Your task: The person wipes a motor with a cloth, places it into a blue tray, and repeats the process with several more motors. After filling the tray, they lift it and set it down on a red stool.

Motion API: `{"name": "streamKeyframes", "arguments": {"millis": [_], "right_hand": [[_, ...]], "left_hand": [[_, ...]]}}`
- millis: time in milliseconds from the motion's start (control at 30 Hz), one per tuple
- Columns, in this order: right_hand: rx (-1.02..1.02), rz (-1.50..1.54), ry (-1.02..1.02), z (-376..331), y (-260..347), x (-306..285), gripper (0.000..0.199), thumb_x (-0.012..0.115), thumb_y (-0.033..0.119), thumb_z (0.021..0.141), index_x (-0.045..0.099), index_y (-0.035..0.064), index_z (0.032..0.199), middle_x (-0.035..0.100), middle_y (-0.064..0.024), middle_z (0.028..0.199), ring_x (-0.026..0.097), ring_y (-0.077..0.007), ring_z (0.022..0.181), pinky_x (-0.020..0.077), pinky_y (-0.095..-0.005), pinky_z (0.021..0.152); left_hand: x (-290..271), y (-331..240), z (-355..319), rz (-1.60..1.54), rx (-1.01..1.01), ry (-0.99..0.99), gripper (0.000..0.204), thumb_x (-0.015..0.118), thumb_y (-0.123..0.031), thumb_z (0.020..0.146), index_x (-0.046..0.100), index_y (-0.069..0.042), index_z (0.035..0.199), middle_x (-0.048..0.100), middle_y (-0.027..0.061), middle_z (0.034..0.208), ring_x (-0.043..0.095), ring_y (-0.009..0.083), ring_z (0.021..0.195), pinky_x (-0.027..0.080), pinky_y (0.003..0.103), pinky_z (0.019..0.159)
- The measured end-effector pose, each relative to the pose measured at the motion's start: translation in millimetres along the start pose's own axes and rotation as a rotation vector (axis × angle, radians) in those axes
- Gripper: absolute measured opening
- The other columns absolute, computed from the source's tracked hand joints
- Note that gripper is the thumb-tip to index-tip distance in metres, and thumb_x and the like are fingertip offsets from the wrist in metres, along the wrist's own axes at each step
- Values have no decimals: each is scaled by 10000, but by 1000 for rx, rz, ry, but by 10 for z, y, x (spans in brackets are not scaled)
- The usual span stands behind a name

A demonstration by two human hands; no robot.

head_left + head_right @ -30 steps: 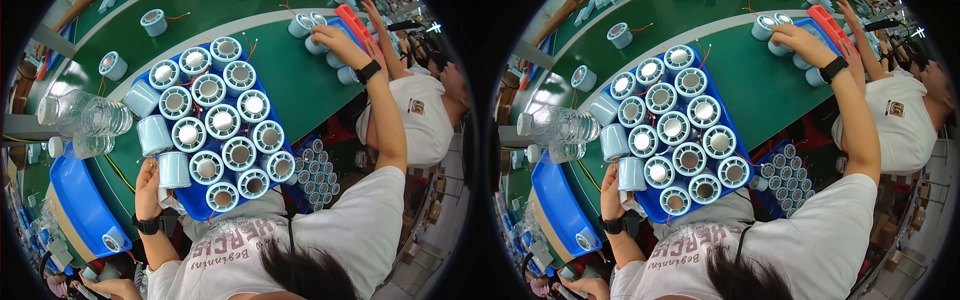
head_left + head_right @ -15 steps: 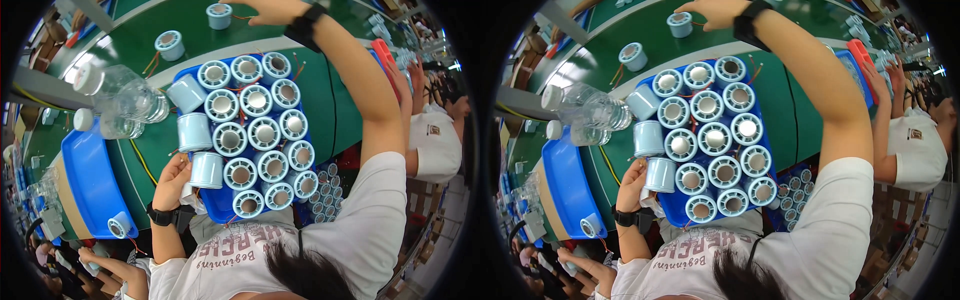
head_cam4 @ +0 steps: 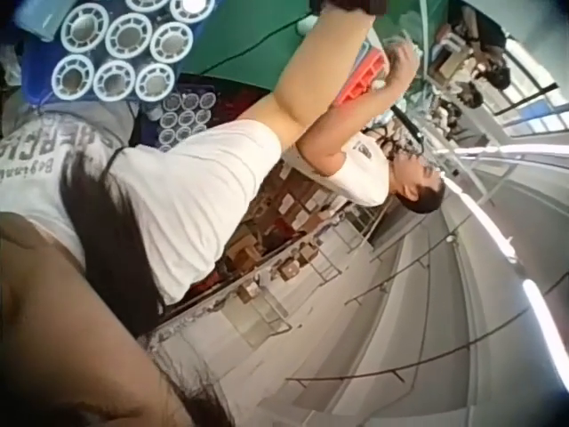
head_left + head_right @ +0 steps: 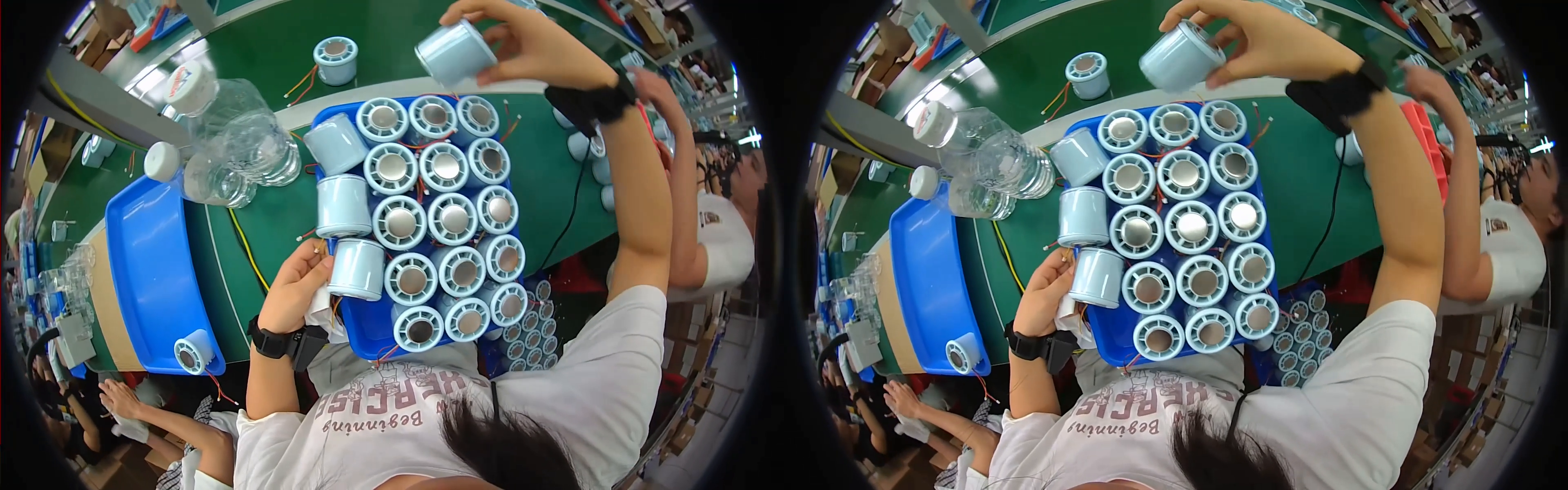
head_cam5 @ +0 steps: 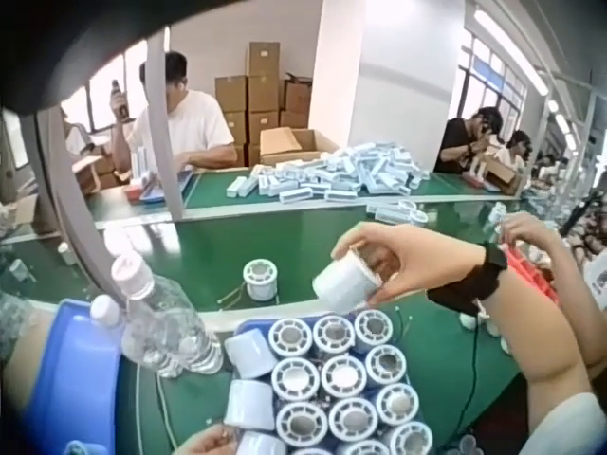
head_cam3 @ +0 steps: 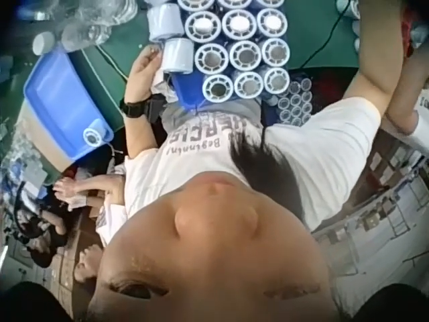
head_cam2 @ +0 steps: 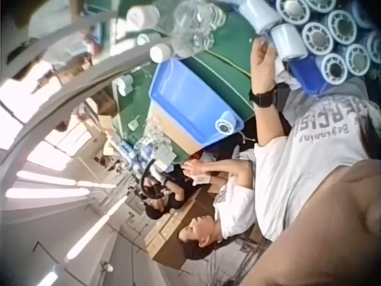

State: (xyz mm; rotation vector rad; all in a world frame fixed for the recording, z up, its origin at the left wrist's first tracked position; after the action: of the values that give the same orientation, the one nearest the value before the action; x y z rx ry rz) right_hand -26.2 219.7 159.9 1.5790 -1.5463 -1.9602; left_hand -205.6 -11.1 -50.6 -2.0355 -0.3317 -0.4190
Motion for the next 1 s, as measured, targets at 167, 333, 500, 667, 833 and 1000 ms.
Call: {"name": "streamKeyframes", "arguments": {"millis": [167, 333, 500, 667, 833, 1000], "right_hand": [[-212, -39, -18, -847, 168, 113, 570, 775, 277, 756, 531, 63, 1225, 619, -71, 1084, 623, -154, 948, 515, -287, 799], [-10, -27, -24, -1425, 8, 198, 667, 804, 331, 712, 509, 59, 1245, 601, -68, 1107, 609, -138, 974, 500, -276, 835], [-176, -107, -88, -1786, 84, 330, 511, 759, 132, 724, 551, 88, 1189, 579, -82, 1145, 567, -160, 1059, 500, -264, 797], [-476, -349, -88, -2038, 247, 409, 438, 688, -37, 726, 601, 140, 1116, 523, -75, 1229, 533, -185, 1086, 489, -266, 799], [-344, -693, -186, -2166, -19, 447, 395, 631, -77, 729, 620, 159, 1045, 522, -76, 1202, 539, -228, 1049, 475, -298, 848], [119, -1140, -316, -2271, -1046, 258, 343, 576, 70, 829, 515, 123, 1162, 472, -139, 1234, 496, -303, 1156, 458, -327, 876]], "left_hand": [[67, -35, 42, 28, 14, -64, 191, 492, -70, 953, 529, -13, 1131, 608, 24, 986, 565, 78, 875, 447, 230, 778], [108, 4, 51, 49, 14, -80, 199, 473, -83, 959, 529, -25, 1141, 614, 19, 937, 576, 74, 776, 462, 216, 654], [119, 49, 61, 81, -5, -23, 212, 437, -108, 972, 513, -40, 1158, 607, 13, 856, 542, 55, 605, 382, 191, 435], [147, 51, 72, 83, 11, -28, 214, 422, -117, 979, 499, -43, 1164, 591, 15, 815, 509, 50, 531, 323, 175, 364], [116, 50, 38, 82, 12, -48, 207, 421, -123, 982, 496, -42, 1157, 588, 23, 810, 503, 52, 521, 323, 171, 366], [147, 48, 68, 98, 14, -45, 199, 423, -126, 982, 496, -43, 1148, 588, 23, 810, 503, 50, 522, 319, 174, 366]]}}
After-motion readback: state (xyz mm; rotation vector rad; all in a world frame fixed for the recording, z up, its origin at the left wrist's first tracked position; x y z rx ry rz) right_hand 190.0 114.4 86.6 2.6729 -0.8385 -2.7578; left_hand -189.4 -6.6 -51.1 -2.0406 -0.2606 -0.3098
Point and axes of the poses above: each hand's wrist, its own z-axis towards the middle knuckle, its own x-axis out of the palm, y = z × x, the point moved 9 cm from there along z, towards the middle knuckle
